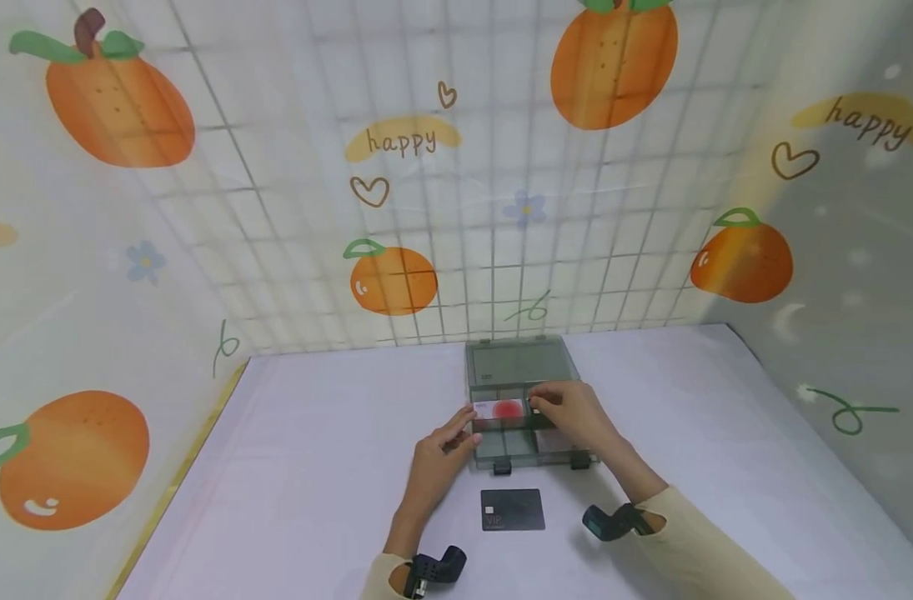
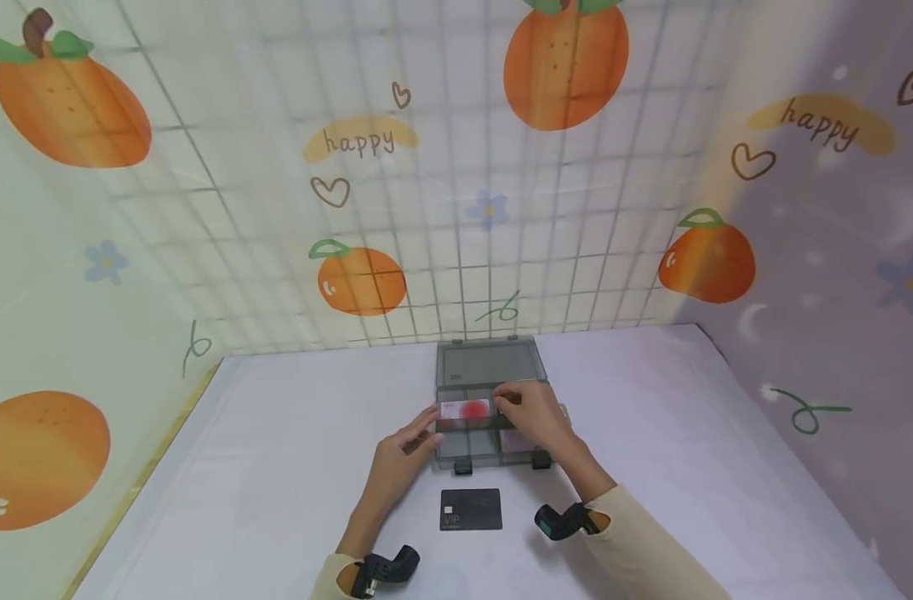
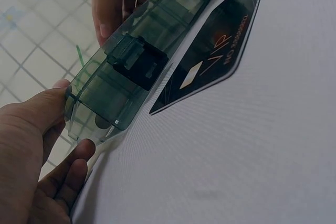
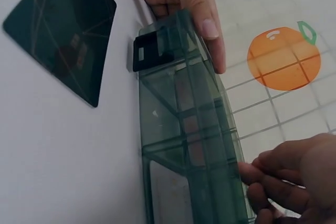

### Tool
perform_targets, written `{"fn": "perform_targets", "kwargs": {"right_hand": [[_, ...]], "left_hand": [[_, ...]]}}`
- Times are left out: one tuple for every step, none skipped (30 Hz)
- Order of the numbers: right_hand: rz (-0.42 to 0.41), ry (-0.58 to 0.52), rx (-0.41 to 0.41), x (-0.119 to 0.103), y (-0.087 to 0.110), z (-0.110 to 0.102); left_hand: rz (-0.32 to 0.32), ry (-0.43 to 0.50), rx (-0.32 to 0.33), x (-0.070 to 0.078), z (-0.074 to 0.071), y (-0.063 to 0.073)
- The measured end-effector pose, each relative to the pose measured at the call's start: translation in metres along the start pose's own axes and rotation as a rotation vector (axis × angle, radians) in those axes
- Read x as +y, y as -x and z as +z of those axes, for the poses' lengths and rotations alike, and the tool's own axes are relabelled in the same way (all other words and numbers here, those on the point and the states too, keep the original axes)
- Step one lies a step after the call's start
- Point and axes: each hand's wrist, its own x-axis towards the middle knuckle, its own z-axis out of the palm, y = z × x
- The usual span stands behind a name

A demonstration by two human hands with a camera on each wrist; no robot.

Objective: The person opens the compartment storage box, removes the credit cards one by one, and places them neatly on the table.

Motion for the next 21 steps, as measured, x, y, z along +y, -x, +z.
{"fn": "perform_targets", "kwargs": {"right_hand": [[0.001, 0.014, 0.0, 0.0, -0.002, 0.001], [0.003, 0.03, -0.004, 0.0, -0.003, 0.002], [0.0, 0.047, -0.015, 0.0, -0.005, 0.003], [0.001, 0.06, -0.027, 0.0, -0.007, 0.004], [-0.002, 0.073, -0.039, 0.0, -0.009, 0.004], [-0.002, 0.085, -0.052, 0.0, -0.011, 0.005], [-0.003, 0.096, -0.067, 0.0, -0.013, 0.006], [0.0, 0.102, -0.08, 0.0, -0.015, 0.006], [0.005, 0.104, -0.089, 0.001, -0.016, 0.007], [0.016, 0.104, -0.094, 0.001, -0.017, 0.008], [0.023, 0.107, -0.097, 0.002, -0.018, 0.008], [0.033, 0.107, -0.103, 0.003, -0.019, 0.009], [0.037, 0.109, -0.11, 0.003, -0.02, 0.01], [0.042, 0.108, -0.115, 0.004, -0.021, 0.01], [0.046, 0.108, -0.121, 0.004, -0.022, 0.011], [0.049, 0.104, -0.129, 0.004, -0.023, 0.012], [0.051, 0.102, -0.135, 0.004, -0.024, 0.012], [0.055, 0.099, -0.139, 0.003, -0.024, 0.013], [0.058, 0.097, -0.141, 0.002, -0.025, 0.013], [0.064, 0.095, -0.142, 0.001, -0.025, 0.013], [0.069, 0.091, -0.145, -0.001, -0.026, 0.013]], "left_hand": [[0.001, 0.002, -0.002, 0.0, 0.0, 0.0], [0.003, 0.0, -0.003, 0.0, 0.0, 0.0], [0.004, 0.002, -0.004, -0.001, 0.0, 0.0], [0.007, 0.006, -0.004, -0.001, 0.001, 0.0], [0.011, 0.01, -0.003, -0.002, 0.001, -0.001], [0.014, 0.011, -0.002, -0.002, 0.002, -0.001], [0.016, 0.012, -0.001, -0.002, 0.002, -0.001], [0.017, 0.011, -0.001, -0.002, 0.002, -0.001], [0.02, 0.01, -0.001, -0.002, 0.002, -0.001], [0.023, 0.007, -0.001, -0.003, 0.002, -0.001], [0.025, 0.003, -0.001, -0.003, 0.003, 0.0], [0.028, -0.001, -0.001, -0.002, 0.003, 0.0], [0.03, -0.006, -0.001, -0.002, 0.003, 0.0], [0.034, -0.008, 0.0, -0.002, 0.003, 0.0], [0.038, -0.01, 0.001, -0.001, 0.003, 0.0], [0.039, -0.013, 0.002, -0.001, 0.003, 0.0], [0.04, -0.016, 0.003, -0.001, 0.002, 0.0], [0.039, -0.019, 0.003, -0.001, 0.002, 0.0], [0.035, -0.019, 0.002, -0.001, 0.002, 0.0], [0.031, -0.02, 0.001, -0.001, 0.001, 0.0], [0.025, -0.021, 0.0, 0.0, 0.001, 0.0]]}}
